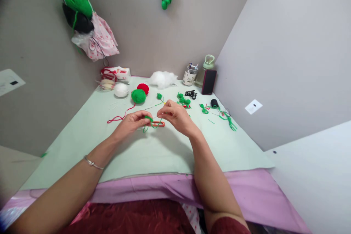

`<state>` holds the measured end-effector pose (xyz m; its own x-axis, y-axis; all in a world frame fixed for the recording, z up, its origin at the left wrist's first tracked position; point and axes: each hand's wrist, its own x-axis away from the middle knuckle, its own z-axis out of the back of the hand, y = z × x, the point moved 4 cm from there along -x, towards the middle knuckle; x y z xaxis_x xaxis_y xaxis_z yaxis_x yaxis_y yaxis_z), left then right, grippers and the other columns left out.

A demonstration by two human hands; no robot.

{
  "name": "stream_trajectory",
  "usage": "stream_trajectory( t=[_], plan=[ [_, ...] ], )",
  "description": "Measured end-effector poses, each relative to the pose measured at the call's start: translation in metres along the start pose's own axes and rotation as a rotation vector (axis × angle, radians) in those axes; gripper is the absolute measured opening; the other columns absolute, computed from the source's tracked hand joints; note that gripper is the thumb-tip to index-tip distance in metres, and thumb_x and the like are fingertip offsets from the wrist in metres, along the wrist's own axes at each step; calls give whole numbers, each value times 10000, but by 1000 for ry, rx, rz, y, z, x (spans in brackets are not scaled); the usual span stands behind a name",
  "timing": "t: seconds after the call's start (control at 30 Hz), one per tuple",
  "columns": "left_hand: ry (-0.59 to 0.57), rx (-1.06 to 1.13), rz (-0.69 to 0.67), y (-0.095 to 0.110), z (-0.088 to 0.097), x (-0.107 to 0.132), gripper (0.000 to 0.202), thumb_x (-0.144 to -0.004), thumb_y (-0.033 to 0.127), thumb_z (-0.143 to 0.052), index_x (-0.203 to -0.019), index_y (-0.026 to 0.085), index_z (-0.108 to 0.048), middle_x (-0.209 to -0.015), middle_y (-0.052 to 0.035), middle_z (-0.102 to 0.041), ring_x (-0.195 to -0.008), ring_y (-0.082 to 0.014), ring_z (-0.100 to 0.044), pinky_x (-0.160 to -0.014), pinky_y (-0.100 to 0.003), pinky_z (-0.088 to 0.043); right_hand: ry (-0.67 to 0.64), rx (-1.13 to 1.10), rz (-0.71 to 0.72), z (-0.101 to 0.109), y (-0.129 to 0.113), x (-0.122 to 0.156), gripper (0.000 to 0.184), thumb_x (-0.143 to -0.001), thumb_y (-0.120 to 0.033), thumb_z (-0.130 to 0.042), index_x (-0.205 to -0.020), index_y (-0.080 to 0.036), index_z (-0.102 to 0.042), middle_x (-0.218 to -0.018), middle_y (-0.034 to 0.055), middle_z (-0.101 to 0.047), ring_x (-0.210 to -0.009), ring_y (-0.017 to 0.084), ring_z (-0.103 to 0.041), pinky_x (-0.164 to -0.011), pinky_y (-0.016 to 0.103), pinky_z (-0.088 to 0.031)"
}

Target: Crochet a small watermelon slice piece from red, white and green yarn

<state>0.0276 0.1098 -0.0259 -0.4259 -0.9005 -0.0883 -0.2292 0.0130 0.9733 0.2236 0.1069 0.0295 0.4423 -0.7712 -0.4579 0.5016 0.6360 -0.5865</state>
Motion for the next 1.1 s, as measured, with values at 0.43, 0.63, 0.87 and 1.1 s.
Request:
stream_trajectory(
  t=[0.43,0.63,0.87,1.1],
  plan=[
    [-46,10,2,-1,-1,1,223,-835,373,-818,-937,185,-755,-885,-25,-752,-818,-179,-695,-864,-326,-535,9,-83,-22,-6,-1,-2,123,-972,-281,-705,-887,-246,-787,-859,22,-609,-793,161,-592,-710,305,-463],
    [13,13,-4,0,-1,2,221,-831,378,-823,-929,204,-731,-858,-4,-733,-826,-177,-686,-829,-303,-512,69,-82,-67,-9,5,-4,118,-938,-289,-739,-840,-228,-760,-839,20,-627,-755,155,-571,-705,305,-458],
    [79,51,19,-7,1,-2,317,-755,402,-869,-912,189,-695,-858,-19,-752,-829,-200,-724,-855,-340,-545,51,-155,-96,-33,-2,-3,159,-991,-314,-617,-966,-223,-745,-929,54,-736,-746,161,-647,-679,293,-522],
    [110,63,65,-15,0,-3,309,-737,349,-866,-835,177,-629,-786,12,-721,-783,-178,-742,-916,-389,-574,39,-164,-76,-41,-9,-4,114,-941,-264,-680,-878,-240,-772,-839,34,-738,-758,164,-649,-765,304,-517]
  ],
)
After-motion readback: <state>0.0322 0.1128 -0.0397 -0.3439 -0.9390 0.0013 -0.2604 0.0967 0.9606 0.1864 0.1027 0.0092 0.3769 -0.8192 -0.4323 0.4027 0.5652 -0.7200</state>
